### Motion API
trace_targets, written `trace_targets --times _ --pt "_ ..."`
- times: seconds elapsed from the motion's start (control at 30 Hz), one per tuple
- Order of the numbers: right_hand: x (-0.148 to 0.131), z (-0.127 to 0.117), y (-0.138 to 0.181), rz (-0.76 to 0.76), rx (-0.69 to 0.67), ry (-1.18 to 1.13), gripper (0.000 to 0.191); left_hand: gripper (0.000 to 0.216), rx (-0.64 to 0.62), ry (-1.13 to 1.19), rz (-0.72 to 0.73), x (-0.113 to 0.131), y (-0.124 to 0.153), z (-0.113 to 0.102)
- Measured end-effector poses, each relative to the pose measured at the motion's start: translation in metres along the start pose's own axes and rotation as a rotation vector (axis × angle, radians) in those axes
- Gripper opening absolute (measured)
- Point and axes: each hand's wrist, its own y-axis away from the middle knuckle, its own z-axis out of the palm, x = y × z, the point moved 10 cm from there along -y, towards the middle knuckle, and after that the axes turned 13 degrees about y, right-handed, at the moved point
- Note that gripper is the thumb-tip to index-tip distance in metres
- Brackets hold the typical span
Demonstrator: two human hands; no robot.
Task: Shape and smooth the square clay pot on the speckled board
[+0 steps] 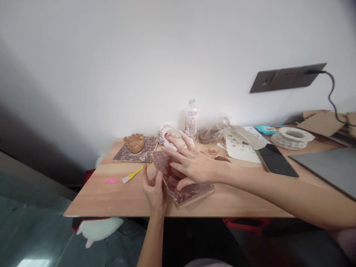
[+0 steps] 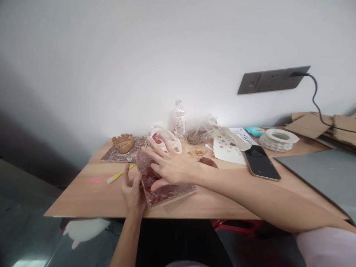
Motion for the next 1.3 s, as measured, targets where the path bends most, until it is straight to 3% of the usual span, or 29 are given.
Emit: trace_targets --times 0.23,0.37,0.43,0.5,0.6,0.67,0.8,1.0,1.17,1.3 --pt "-0.018 0.000 0.007 -0.071 -0.002 0.083 0.059 0.099 -0.004 -0.008 0.001 0.000 -0.001 -0.002" --pt "-0.023 -0.011 0.035 -0.155 0.052 0.035 0.036 0.100 -0.003 -0.006 -0.004 -0.001 0.000 -0.002" --pt "-0.005 -0.017 0.056 -0.118 0.108 -0.053 0.033 0.101 0.007 -0.005 -0.005 -0.001 0.000 -0.002" --pt "0.037 -0.014 0.081 0.064 0.140 -0.168 0.038 0.102 0.019 -0.013 -0.005 0.000 0.000 -0.002" --pt "0.104 0.014 0.128 0.451 0.051 -0.209 0.044 0.104 0.027 -0.041 -0.001 0.002 0.001 -0.002" --pt "0.123 0.041 0.152 0.544 -0.079 -0.194 0.048 0.104 0.029 -0.049 0.001 0.003 0.001 -0.001" --pt "0.127 0.081 0.169 0.584 -0.270 -0.183 0.058 0.105 0.047 -0.027 0.003 0.004 0.002 -0.001" --pt "0.138 0.116 0.173 0.666 -0.373 -0.186 0.069 0.102 0.052 -0.030 -0.004 0.005 0.004 -0.001" --pt "0.138 0.133 0.176 0.651 -0.408 -0.225 0.072 0.103 0.046 -0.035 -0.008 0.005 0.004 -0.001" --pt "0.138 0.134 0.177 0.650 -0.402 -0.218 0.071 0.106 0.047 -0.021 -0.017 0.002 0.004 -0.002"
